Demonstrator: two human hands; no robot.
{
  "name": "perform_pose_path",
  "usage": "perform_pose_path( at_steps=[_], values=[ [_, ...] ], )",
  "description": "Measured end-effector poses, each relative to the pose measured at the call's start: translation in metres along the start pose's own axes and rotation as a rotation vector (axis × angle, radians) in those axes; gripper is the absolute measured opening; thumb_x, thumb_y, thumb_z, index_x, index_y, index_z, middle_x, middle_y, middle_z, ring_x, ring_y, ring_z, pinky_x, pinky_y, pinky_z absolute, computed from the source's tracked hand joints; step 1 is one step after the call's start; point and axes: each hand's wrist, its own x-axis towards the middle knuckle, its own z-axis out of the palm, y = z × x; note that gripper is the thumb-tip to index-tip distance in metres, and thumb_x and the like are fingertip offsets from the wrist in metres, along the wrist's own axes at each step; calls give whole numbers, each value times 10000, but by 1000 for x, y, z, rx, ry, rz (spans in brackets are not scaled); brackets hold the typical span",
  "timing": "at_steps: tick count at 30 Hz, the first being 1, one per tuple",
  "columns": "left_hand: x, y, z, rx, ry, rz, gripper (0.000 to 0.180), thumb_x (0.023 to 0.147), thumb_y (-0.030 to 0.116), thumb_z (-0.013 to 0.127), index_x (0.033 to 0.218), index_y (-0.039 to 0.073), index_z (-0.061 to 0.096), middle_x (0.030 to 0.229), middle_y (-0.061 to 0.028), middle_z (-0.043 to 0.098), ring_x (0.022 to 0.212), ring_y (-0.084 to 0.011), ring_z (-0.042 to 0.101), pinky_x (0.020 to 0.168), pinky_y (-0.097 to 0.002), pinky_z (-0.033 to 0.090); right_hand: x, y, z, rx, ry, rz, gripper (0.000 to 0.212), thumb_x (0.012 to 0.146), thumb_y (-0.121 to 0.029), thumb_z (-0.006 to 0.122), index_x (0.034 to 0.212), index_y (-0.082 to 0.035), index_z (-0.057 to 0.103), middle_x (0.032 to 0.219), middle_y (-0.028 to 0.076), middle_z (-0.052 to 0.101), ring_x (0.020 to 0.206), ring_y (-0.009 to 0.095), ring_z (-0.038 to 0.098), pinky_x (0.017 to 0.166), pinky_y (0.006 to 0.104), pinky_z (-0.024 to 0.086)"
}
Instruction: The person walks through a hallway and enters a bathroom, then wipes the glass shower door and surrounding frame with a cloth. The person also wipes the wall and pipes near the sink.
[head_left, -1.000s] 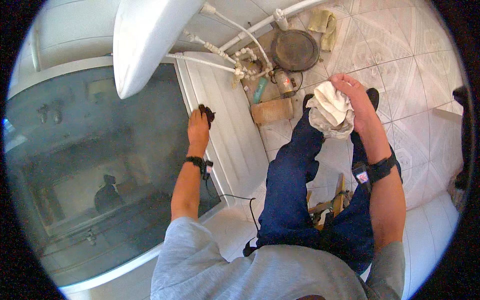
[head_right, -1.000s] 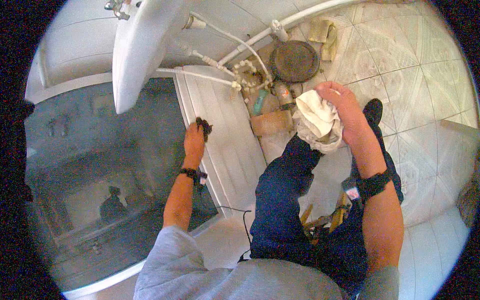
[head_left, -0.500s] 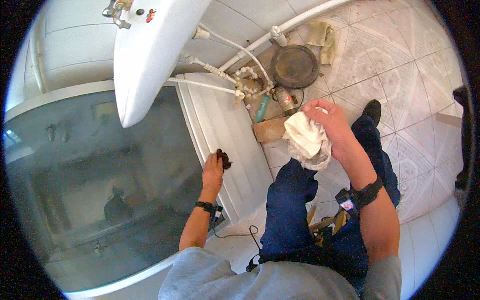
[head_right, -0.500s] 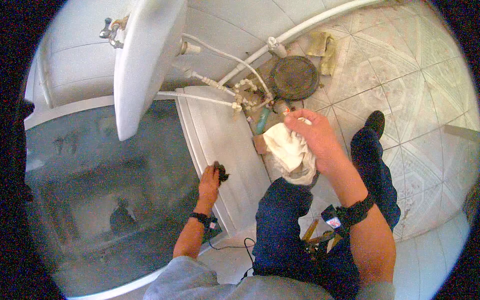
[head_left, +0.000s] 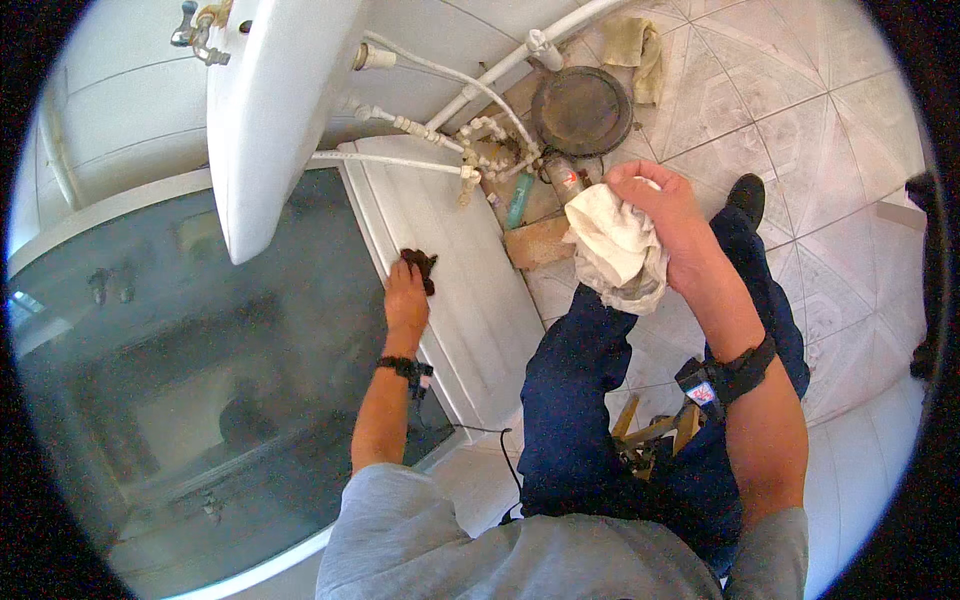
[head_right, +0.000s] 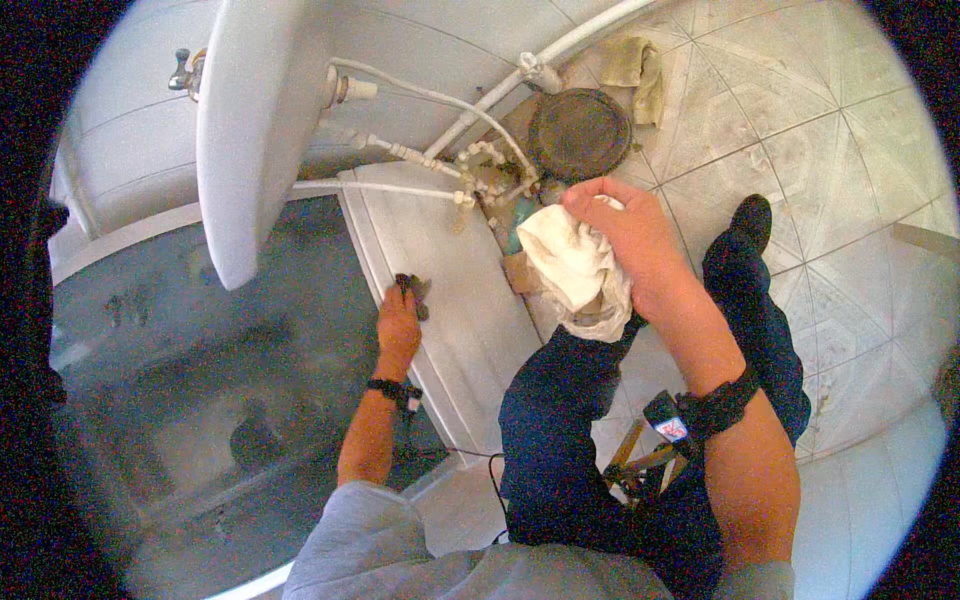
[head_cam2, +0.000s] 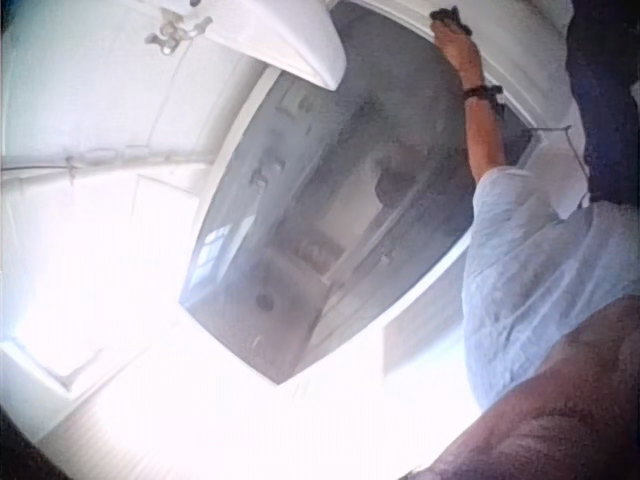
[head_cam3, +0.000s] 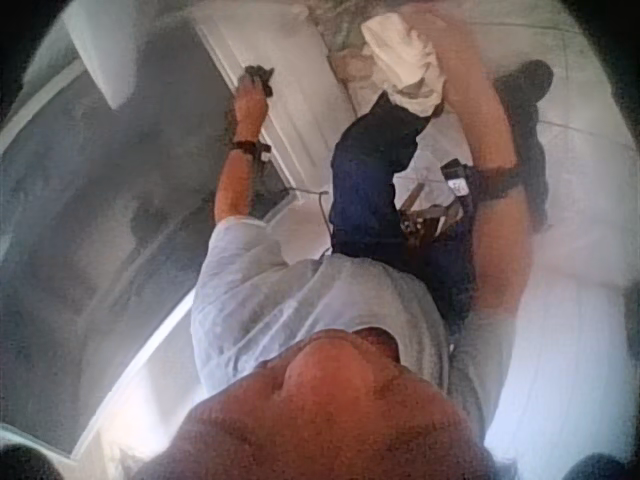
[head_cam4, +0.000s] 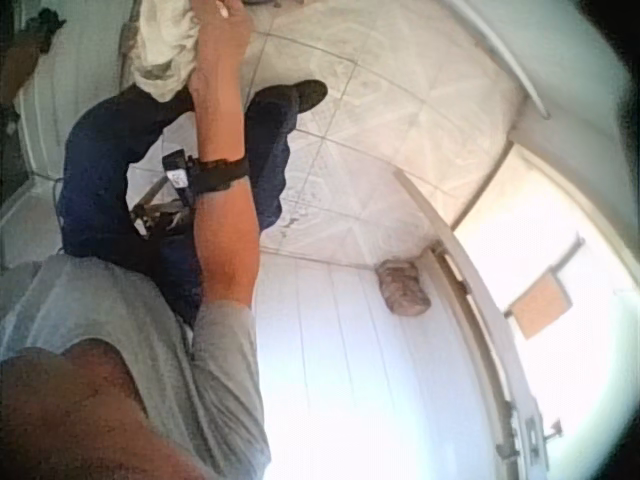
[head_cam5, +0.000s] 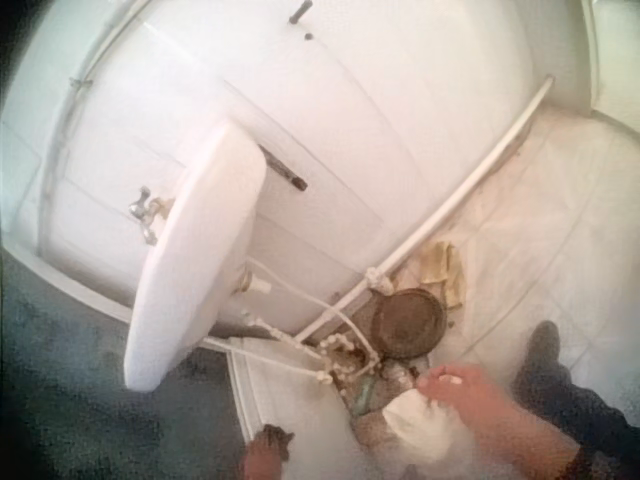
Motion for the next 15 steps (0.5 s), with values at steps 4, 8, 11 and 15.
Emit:
perform_pose_path(
  at_steps=[4,8,11,15],
  values=[
    [-79,40,1,-130,8,93,426,948,18,567,1362,-79,556,1450,-277,494,1355,-447,485,1141,-488,436,1,-2,-2,29,-7,-5,163,953,-197,738,1008,-55,679,889,36,719,754,121,698,677,268,577],
    [-150,80,-5,-193,-194,144,446,906,44,590,1334,-77,578,1475,-268,496,1381,-440,469,1160,-487,417,1,-4,-3,41,-7,18,167,949,-188,744,1017,-48,684,896,43,723,759,129,701,677,279,581],
    [-156,78,-11,-129,-174,223,452,893,58,607,1333,-44,595,1477,-244,511,1403,-380,466,1164,-520,391,-1,-4,-2,3,15,33,146,956,-182,740,1006,-62,673,899,27,714,754,114,697,674,261,580],
    [-106,55,-13,-65,-85,196,456,871,62,639,1319,-16,602,1437,-213,542,1399,-349,473,1157,-537,384,-2,-5,-1,-16,45,60,134,958,-170,735,1005,-60,674,901,29,714,747,110,694,664,258,577]
  ],
)
